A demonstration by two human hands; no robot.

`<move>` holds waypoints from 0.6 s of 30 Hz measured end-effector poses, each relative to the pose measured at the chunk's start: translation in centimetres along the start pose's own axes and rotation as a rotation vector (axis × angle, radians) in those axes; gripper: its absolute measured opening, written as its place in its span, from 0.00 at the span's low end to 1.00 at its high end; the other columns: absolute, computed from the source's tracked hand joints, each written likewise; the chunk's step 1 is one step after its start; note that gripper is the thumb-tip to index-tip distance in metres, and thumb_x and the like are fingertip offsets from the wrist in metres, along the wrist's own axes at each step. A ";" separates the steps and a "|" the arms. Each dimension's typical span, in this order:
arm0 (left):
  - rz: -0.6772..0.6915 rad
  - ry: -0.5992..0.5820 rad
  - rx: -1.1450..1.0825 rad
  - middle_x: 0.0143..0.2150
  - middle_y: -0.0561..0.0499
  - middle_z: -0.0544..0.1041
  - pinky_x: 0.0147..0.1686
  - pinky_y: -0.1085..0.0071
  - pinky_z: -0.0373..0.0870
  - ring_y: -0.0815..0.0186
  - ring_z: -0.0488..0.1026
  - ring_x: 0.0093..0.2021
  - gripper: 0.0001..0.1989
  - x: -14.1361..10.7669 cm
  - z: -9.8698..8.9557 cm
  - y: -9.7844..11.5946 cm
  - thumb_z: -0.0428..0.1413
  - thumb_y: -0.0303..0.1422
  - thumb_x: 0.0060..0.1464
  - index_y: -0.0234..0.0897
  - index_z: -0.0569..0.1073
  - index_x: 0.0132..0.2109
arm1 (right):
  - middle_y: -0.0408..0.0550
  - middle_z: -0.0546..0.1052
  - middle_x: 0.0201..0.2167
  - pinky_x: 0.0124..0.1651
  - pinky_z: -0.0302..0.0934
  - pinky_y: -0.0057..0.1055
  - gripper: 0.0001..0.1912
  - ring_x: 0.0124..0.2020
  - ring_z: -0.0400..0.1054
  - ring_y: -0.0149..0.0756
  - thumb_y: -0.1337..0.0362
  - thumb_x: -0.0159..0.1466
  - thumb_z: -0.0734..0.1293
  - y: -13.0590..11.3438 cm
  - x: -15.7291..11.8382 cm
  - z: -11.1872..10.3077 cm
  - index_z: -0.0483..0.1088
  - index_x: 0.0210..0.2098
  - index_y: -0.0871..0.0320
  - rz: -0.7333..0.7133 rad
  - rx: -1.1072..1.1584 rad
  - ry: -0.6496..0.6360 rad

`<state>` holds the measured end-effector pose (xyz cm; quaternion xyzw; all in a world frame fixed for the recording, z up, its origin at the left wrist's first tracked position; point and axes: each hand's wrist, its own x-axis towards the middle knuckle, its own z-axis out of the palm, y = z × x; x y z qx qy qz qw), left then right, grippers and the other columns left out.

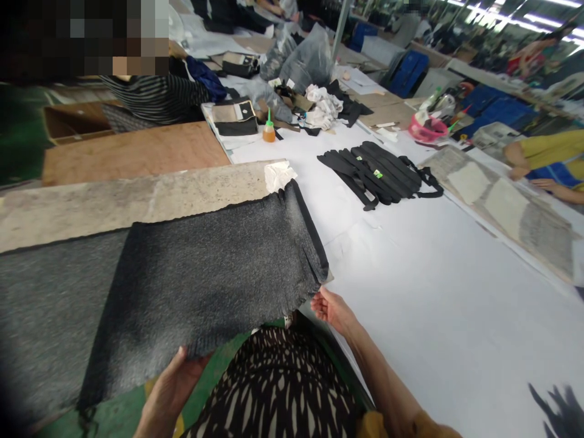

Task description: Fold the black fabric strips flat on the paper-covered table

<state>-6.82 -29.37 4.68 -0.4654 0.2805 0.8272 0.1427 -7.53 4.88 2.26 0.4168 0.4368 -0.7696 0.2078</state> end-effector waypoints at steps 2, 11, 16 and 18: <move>-0.058 0.017 -0.054 0.33 0.46 0.79 0.40 0.56 0.75 0.54 0.77 0.36 0.15 0.1 -0.4 -0.1 0.48 0.27 0.50 0.39 0.77 0.41 | 0.55 0.75 0.30 0.27 0.64 0.25 0.20 0.28 0.71 0.33 0.50 0.63 0.64 -0.5 -0.1 0.4 0.66 0.28 0.62 0.058 -0.045 0.003; -0.123 0.184 -0.181 0.23 0.44 0.73 0.42 0.63 0.74 0.61 0.74 0.30 0.28 0.3 -3.3 0.4 0.42 0.45 0.61 0.33 0.71 0.21 | 0.55 0.76 0.28 0.29 0.64 0.27 0.19 0.28 0.72 0.35 0.52 0.64 0.63 -2.6 0.4 1.4 0.69 0.29 0.64 0.131 -0.016 -0.002; -0.032 0.263 -0.294 0.21 0.49 0.71 0.36 0.68 0.75 0.66 0.73 0.27 0.28 -0.4 -3.3 1.1 0.41 0.44 0.63 0.33 0.69 0.22 | 0.52 0.77 0.32 0.34 0.66 0.27 0.13 0.29 0.72 0.33 0.58 0.66 0.62 -2.8 0.2 1.8 0.71 0.35 0.63 0.092 0.059 -0.016; -0.001 0.264 -0.312 0.19 0.50 0.69 0.32 0.67 0.75 0.66 0.72 0.25 0.28 -0.5 -3.0 1.5 0.39 0.44 0.64 0.33 0.69 0.23 | 0.50 0.77 0.34 0.36 0.67 0.29 0.11 0.33 0.72 0.34 0.60 0.67 0.61 -2.9 0.1 2.1 0.70 0.37 0.61 0.087 0.053 -0.004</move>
